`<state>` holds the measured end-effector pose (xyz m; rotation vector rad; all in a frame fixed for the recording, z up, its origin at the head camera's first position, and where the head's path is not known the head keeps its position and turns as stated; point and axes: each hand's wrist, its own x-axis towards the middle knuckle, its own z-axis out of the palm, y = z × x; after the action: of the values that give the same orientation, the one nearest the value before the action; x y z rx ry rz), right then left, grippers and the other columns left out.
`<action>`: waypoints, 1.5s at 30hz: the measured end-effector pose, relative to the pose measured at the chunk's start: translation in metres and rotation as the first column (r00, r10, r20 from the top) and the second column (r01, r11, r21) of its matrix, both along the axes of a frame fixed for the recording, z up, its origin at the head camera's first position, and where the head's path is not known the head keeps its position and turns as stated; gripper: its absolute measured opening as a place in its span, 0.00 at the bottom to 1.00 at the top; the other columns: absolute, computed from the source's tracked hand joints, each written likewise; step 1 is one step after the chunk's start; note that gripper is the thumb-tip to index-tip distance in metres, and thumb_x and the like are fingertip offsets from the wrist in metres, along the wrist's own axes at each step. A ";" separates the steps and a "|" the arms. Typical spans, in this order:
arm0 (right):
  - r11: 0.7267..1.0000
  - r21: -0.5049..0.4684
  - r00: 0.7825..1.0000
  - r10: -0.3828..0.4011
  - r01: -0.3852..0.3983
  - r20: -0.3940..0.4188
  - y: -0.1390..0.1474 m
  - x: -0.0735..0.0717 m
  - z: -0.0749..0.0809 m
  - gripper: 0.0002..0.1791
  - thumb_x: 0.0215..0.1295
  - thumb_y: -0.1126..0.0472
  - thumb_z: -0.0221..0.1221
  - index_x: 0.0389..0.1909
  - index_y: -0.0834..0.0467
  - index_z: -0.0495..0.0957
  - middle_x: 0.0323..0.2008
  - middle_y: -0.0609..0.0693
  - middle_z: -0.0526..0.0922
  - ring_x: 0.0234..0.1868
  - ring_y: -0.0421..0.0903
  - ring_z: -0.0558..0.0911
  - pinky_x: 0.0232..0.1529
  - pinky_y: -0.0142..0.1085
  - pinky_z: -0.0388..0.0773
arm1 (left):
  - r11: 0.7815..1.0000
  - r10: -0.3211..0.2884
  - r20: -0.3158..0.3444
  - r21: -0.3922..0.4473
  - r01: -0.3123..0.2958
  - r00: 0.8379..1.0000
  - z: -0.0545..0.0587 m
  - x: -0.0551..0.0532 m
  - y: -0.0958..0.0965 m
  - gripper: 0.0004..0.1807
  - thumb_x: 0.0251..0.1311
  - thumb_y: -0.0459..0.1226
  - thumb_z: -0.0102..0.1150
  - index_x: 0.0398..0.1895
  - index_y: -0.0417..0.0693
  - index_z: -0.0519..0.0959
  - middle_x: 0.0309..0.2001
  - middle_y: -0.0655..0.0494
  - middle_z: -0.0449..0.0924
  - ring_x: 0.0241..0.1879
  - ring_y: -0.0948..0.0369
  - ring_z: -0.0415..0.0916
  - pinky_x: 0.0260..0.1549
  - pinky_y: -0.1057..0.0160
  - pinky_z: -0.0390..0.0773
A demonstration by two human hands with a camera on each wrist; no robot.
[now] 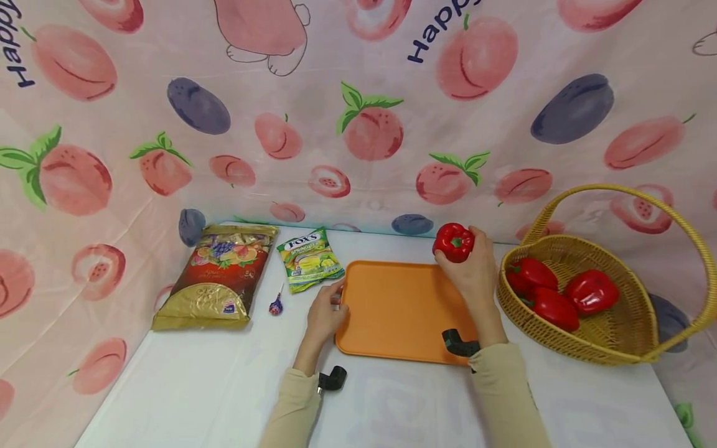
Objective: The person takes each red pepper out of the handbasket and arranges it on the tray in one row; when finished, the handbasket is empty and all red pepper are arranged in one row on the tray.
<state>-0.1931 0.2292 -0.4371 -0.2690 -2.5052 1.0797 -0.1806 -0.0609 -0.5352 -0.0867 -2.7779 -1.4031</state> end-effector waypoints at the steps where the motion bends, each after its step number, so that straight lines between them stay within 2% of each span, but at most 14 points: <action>1: 1.000 -0.006 1.000 0.013 -0.013 0.017 -0.004 -0.001 -0.002 0.46 0.55 0.54 0.70 0.70 0.64 0.58 0.64 0.66 0.67 0.61 0.63 0.68 0.56 0.60 0.71 | 1.000 -0.001 0.001 0.001 0.001 1.000 0.000 0.000 0.000 0.32 0.53 0.30 0.60 0.65 0.46 0.74 0.46 0.52 0.76 0.37 0.60 0.73 0.37 0.60 0.70; 8: 0.990 -0.076 0.986 0.126 -0.118 0.105 -0.042 -0.011 -0.016 0.46 0.55 0.54 0.69 0.70 0.63 0.57 0.65 0.64 0.66 0.64 0.63 0.67 0.55 0.59 0.73 | 1.000 -0.003 0.011 -0.006 0.003 1.000 0.001 0.000 0.000 0.32 0.53 0.30 0.60 0.66 0.47 0.74 0.47 0.52 0.76 0.38 0.60 0.72 0.36 0.61 0.70; 16: 0.978 -0.064 0.961 0.208 -0.199 0.181 -0.084 -0.020 -0.031 0.46 0.53 0.52 0.70 0.70 0.61 0.58 0.64 0.63 0.66 0.63 0.61 0.68 0.54 0.58 0.73 | 1.000 -0.005 -0.001 -0.014 0.005 1.000 0.002 0.001 0.000 0.31 0.53 0.30 0.60 0.65 0.46 0.75 0.45 0.51 0.75 0.36 0.59 0.72 0.34 0.61 0.70; 22: 0.974 -0.046 0.944 0.228 -0.223 0.238 -0.105 -0.022 -0.041 0.47 0.53 0.51 0.70 0.70 0.60 0.58 0.62 0.63 0.67 0.62 0.61 0.69 0.54 0.57 0.74 | 0.999 -0.004 0.002 -0.041 0.004 1.000 0.001 0.001 0.000 0.29 0.54 0.31 0.59 0.64 0.47 0.77 0.42 0.53 0.73 0.34 0.60 0.70 0.33 0.62 0.68; 29: 0.972 -0.006 0.942 0.231 -0.237 0.243 -0.120 -0.024 -0.050 0.46 0.52 0.49 0.71 0.69 0.59 0.60 0.60 0.61 0.69 0.60 0.59 0.71 0.52 0.55 0.76 | 0.999 -0.005 -0.030 -0.051 0.004 1.000 0.000 0.000 0.000 0.28 0.52 0.29 0.58 0.61 0.45 0.78 0.40 0.52 0.73 0.34 0.60 0.70 0.32 0.62 0.68; 45: 0.968 -0.001 0.939 0.243 -0.250 0.243 -0.139 -0.028 -0.051 0.45 0.55 0.45 0.69 0.70 0.56 0.62 0.60 0.61 0.70 0.59 0.58 0.73 0.53 0.55 0.76 | 0.999 0.003 0.002 -0.048 -0.003 1.000 0.001 0.000 0.000 0.27 0.54 0.31 0.58 0.61 0.44 0.78 0.40 0.53 0.72 0.34 0.59 0.69 0.33 0.61 0.68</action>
<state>-0.2214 0.0898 -0.4885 -0.0815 -2.8308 1.1633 -0.1811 -0.0607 -0.5344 -0.0821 -2.8128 -1.3367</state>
